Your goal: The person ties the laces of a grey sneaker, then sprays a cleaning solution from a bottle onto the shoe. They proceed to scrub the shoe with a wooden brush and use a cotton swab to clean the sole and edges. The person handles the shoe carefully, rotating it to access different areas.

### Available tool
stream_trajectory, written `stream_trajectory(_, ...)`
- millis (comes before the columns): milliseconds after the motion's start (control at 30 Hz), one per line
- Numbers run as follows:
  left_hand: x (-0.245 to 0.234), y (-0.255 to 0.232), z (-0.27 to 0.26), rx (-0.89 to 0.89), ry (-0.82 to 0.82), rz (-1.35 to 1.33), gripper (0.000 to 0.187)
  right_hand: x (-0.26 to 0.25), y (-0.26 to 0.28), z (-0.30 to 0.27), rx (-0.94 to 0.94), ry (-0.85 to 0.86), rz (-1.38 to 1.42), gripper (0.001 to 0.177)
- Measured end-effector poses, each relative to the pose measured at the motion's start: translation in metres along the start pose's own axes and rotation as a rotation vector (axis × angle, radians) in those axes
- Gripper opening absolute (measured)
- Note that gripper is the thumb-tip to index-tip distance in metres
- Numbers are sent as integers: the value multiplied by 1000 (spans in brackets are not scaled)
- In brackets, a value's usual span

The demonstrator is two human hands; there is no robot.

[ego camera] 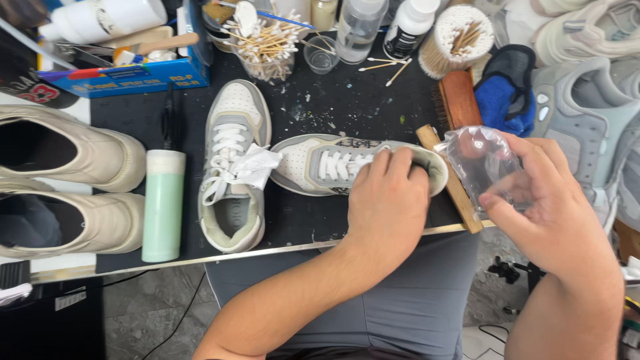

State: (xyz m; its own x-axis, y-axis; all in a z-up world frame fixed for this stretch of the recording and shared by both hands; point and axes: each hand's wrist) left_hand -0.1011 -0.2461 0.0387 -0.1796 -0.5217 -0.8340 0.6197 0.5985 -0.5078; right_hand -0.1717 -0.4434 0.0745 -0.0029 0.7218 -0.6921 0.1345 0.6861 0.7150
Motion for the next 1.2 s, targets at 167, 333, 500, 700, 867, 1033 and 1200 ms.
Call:
stream_trajectory(167,19,-3,23,-251,147,214,35,-2,1,-2,0,-39,113,62)
stream_trajectory(333,22,4,29,-332,175,187,29,-3,12,5,151,-21,-145,46)
stream_trajectory(500,12,9,18,-291,187,59,29,4,26,15,125,-15,-222,44)
stream_trajectory(700,16,11,15,-256,185,96,34,16,35,35,332,94,-139,39)
stream_trajectory(867,17,25,6,-104,85,58,28,23,32,61,506,245,-3,39)
stream_trajectory(1033,18,28,-2,-26,-20,63,27,37,20,68,212,170,-93,46)
stream_trajectory(1200,13,29,-6,13,-78,-63,20,52,22,55,79,20,-155,51)
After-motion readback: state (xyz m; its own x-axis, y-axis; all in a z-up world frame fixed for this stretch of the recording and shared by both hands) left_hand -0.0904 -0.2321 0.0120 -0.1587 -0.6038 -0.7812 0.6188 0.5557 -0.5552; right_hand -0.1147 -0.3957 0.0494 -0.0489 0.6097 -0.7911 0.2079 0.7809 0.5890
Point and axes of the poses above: each hand's wrist, its own z-axis towards the middle knuckle, its own x-axis out of the palm, y = z × x, and after that the axes turned 7 degrees about y, right-handed
